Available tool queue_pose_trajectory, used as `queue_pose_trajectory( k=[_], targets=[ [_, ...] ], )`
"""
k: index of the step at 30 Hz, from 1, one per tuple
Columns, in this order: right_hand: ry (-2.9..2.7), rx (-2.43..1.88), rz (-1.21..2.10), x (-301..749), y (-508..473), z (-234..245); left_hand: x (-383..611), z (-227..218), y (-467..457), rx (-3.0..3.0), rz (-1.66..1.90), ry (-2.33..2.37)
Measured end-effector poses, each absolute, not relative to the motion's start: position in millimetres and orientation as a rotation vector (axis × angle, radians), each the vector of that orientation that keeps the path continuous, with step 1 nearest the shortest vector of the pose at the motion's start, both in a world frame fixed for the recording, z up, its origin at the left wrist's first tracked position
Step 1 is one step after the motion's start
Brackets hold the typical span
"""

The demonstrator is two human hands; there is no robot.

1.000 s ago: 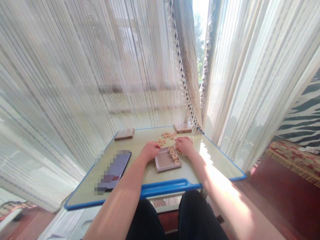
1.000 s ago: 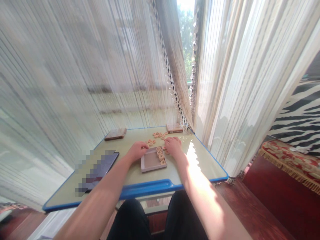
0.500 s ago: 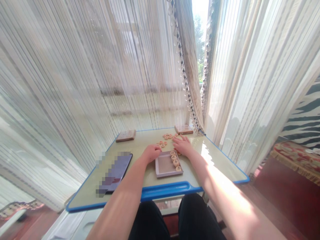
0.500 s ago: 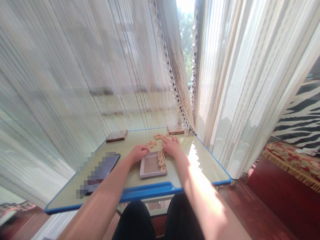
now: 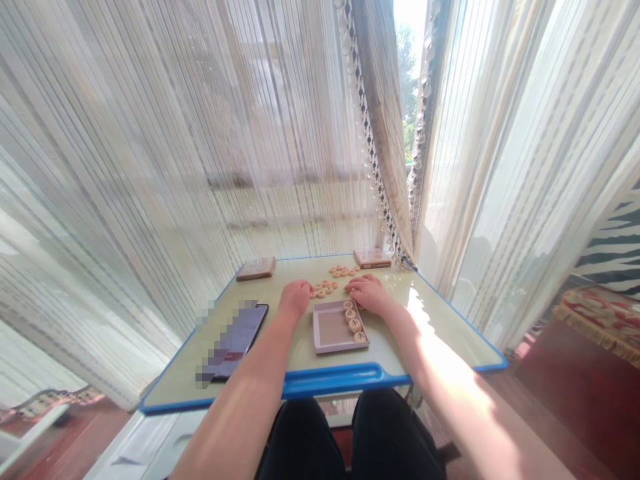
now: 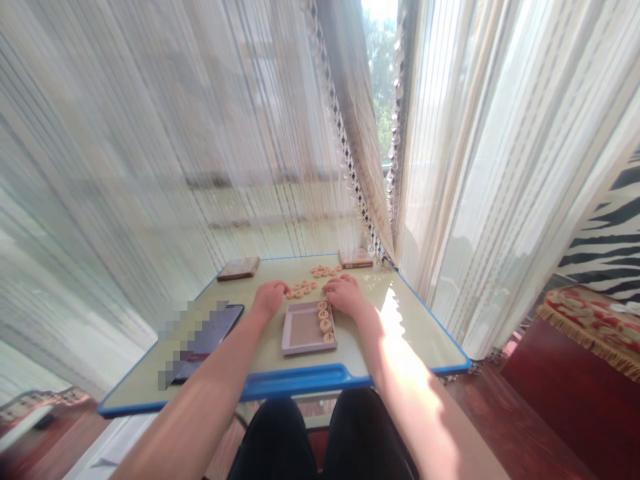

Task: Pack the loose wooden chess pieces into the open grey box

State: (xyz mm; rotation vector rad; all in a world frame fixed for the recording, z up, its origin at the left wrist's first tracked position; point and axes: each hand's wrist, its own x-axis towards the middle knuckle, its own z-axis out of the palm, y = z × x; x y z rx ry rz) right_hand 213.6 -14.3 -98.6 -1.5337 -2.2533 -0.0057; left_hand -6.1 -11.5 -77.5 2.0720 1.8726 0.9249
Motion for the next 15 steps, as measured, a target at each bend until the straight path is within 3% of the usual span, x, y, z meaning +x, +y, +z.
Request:
queue_pose_trajectory(
  k=[8, 15],
  targets=[
    [-2.296, -1.467, 0.075, 209.9, -12.9, -102.6, -3.9, -79.7, -10.1, 2.101, 0.854, 1.843],
    [-2.249, -1.478, 0.037, 209.1, -10.7, -101.6, 3.8, -83.7, -15.9, 2.239, 0.763, 1.523]
  ],
)
